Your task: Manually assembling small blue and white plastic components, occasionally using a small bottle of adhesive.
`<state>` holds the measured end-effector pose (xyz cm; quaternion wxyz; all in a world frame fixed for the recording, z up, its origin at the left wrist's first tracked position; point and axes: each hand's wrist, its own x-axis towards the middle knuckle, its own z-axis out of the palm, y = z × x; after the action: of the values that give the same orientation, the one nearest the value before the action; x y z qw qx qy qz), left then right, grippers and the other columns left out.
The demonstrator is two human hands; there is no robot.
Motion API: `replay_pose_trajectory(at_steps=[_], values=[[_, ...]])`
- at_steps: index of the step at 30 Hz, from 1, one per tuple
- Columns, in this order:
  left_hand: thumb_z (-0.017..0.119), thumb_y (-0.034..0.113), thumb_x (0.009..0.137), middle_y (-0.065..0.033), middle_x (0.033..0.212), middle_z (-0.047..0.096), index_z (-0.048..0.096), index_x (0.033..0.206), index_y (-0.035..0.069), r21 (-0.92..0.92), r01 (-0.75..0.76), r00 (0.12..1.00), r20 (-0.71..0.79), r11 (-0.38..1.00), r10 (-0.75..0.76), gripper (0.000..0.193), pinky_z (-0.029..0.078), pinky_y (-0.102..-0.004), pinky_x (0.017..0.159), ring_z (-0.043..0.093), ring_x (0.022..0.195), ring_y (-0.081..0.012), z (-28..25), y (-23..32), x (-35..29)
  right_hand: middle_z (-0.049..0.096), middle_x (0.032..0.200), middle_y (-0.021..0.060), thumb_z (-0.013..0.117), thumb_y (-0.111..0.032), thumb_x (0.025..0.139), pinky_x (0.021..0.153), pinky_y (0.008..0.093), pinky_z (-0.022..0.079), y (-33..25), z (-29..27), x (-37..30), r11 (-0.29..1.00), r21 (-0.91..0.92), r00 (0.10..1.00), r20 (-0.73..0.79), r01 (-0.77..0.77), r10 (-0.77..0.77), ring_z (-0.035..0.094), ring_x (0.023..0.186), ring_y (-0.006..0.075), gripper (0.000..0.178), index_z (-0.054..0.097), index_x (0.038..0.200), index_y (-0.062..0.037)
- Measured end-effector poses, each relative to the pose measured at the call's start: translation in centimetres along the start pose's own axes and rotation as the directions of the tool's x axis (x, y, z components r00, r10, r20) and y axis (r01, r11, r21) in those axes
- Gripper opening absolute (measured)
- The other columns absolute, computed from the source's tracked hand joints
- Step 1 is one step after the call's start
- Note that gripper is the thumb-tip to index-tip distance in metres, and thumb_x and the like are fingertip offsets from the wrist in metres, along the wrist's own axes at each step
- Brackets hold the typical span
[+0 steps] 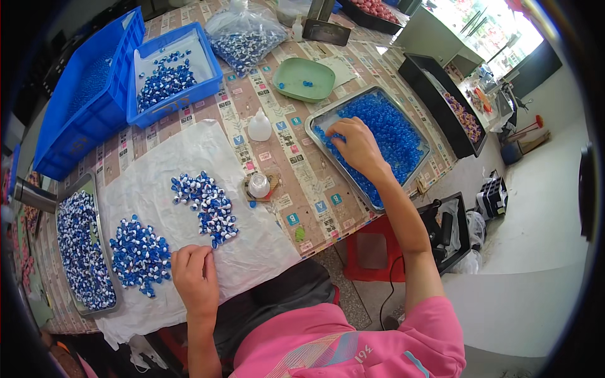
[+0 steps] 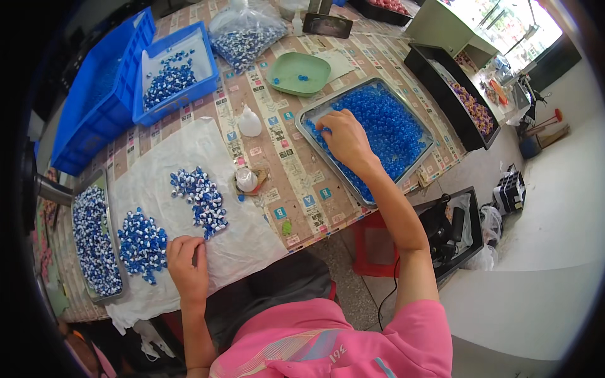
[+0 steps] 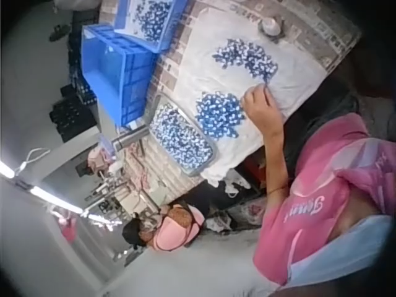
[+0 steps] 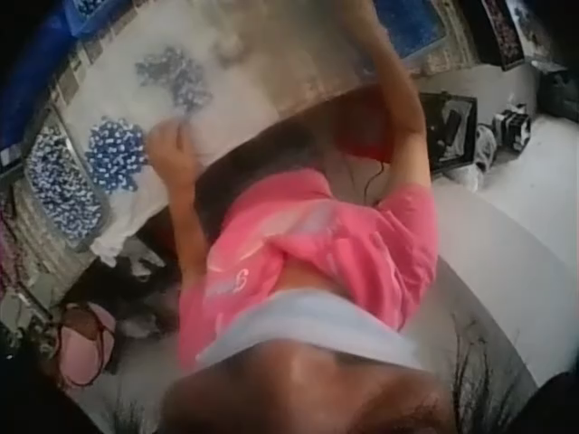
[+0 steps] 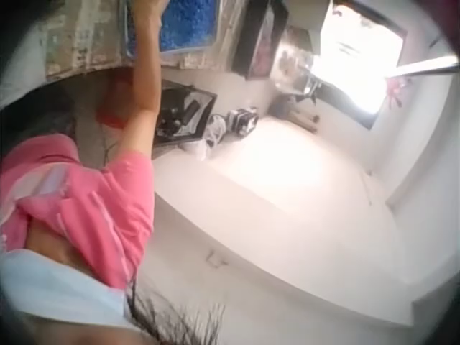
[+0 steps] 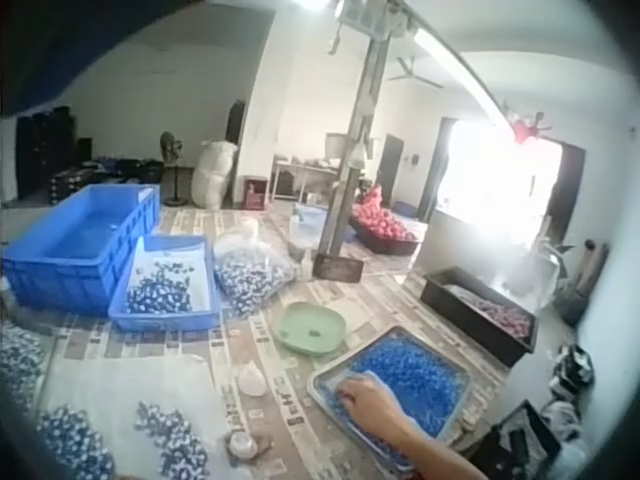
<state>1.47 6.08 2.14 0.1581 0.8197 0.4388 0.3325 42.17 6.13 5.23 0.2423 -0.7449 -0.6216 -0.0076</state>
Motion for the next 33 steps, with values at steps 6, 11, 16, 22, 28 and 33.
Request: replay_pose_trajectory(at_steps=[6, 11, 16, 22, 28, 33], values=[[0.069, -0.006, 0.080, -0.0111, 0.093, 0.062, 0.069, 0.095, 0.001, -0.066, 0.029, 0.999, -0.023, 0.997, -0.031, 0.016, 0.049, -0.0370, 0.074, 0.060, 0.085, -0.0286, -0.7, 0.1, -0.4, 0.068, 0.095, 0.0129, 0.069, -0.002, 0.080, 0.080, 0.0369, 0.051, 0.5, 0.5, 1.0, 0.993, 0.074, 0.984, 0.161, -0.092, 0.079, 0.064, 0.087, 0.0290, 0.019, 0.071, 0.099, -0.0028], [0.067, -0.006, 0.085, -0.0114, 0.095, 0.062, 0.069, 0.099, 0.000, -0.289, 0.181, 0.983, 0.034, 0.940, -0.178, 0.016, 0.051, -0.0306, 0.071, 0.063, 0.083, -0.0227, -1.7, 0.6, -1.6, 0.064, 0.093, 0.0080, 0.067, 0.000, 0.084, 0.078, 0.0324, 0.051, -2.2, -0.3, -1.8, 0.943, 0.313, 0.992, 0.090, -0.113, 0.088, 0.063, 0.085, 0.0188, 0.024, 0.069, 0.108, -0.0015], [0.065, -0.003, 0.090, -0.0086, 0.100, 0.063, 0.068, 0.103, -0.002, -0.616, 0.251, 0.967, 0.118, 0.747, -0.227, 0.013, 0.052, -0.0256, 0.077, 0.064, 0.085, -0.0160, -1.6, 1.1, -2.0, 0.068, 0.100, 0.0028, 0.066, 0.003, 0.089, 0.085, 0.0243, 0.051, -5.9, -1.1, -4.7, 0.596, 0.726, 0.938, 0.302, -0.343, 0.172, 0.064, 0.093, 0.0105, 0.020, 0.069, 0.109, 0.0016], [0.062, 0.004, 0.097, -0.0054, 0.103, 0.066, 0.065, 0.110, 0.001, -0.798, 0.589, 0.780, 0.520, 0.128, -0.349, 0.014, 0.054, -0.0267, 0.082, 0.067, 0.088, -0.0135, -2.1, 1.4, -2.9, 0.068, 0.104, 0.0041, 0.072, 0.003, 0.086, 0.084, 0.0241, 0.052, -10.9, 0.8, -7.5, 0.452, 0.800, 0.912, 0.401, -0.394, 0.084, 0.064, 0.095, 0.0096, 0.025, 0.067, 0.111, 0.0027], [0.061, 0.005, 0.097, -0.0066, 0.104, 0.068, 0.064, 0.113, 0.002, -0.776, 0.627, 0.718, 0.611, -0.070, -0.334, 0.016, 0.056, -0.0282, 0.081, 0.068, 0.088, -0.0146, -1.7, 0.8, -3.8, 0.063, 0.110, 0.0054, 0.069, 0.002, 0.088, 0.083, 0.0236, 0.051, -13.5, 1.9, -8.5, 0.520, 0.821, 0.933, 0.341, -0.236, -0.115, 0.062, 0.098, 0.0103, 0.023, 0.068, 0.111, 0.0010], [0.061, 0.008, 0.098, -0.0062, 0.104, 0.068, 0.063, 0.114, 0.002, -0.738, 0.634, 0.668, 0.673, -0.231, -0.319, 0.017, 0.056, -0.0279, 0.082, 0.068, 0.089, -0.0146, -2.2, 0.0, -4.1, 0.062, 0.109, 0.0056, 0.066, 0.004, 0.089, 0.084, 0.0235, 0.051, -14.8, 2.6, -8.6, 0.478, 0.855, 0.915, 0.339, -0.202, -0.220, 0.062, 0.100, 0.0118, 0.021, 0.069, 0.110, 0.0008]])
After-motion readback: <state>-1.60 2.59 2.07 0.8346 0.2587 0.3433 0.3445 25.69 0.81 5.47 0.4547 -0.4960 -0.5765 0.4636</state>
